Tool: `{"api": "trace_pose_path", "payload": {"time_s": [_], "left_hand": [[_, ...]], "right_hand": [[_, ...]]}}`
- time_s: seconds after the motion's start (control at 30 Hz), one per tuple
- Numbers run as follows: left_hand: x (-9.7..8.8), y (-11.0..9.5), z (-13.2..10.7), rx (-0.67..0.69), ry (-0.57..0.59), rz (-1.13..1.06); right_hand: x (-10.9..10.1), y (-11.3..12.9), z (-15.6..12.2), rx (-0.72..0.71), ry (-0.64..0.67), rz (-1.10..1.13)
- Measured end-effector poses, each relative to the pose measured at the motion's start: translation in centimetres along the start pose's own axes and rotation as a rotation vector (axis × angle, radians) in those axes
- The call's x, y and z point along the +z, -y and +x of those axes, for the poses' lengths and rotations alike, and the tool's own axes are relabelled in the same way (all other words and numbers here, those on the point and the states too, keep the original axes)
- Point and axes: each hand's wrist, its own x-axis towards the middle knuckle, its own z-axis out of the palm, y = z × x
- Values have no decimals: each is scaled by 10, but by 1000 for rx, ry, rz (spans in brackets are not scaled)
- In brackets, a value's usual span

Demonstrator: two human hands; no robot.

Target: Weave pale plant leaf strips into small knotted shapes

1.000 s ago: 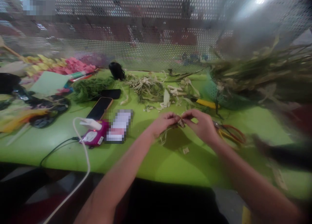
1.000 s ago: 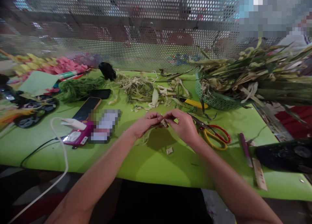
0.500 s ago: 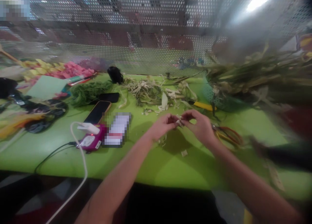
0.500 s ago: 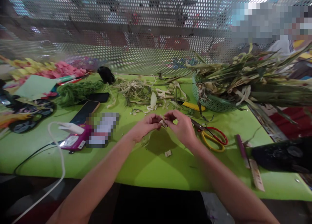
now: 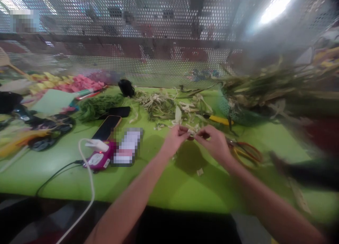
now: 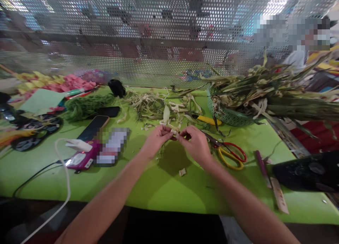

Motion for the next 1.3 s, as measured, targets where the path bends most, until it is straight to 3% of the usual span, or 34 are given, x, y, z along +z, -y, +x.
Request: {"api": "trace_pose_path", "payload": {"time_s": [0.3, 0.57, 0.83, 1.1, 1.3], "left_hand": [[2, 5, 1, 5, -12, 36], [-1, -1, -1, 3, 24, 51], [-3, -4, -3, 18, 89, 58], [-4, -11, -6, 34, 89, 40], [-5, -10, -6, 77, 121, 96]], "right_hand": [[2, -1, 2, 108, 47, 76], [-1, 4, 5, 237, 86, 378], [-4, 6, 8, 339, 95, 525], [-3, -1, 8, 305, 71, 549], [2, -1, 6, 271, 110, 448]]}}
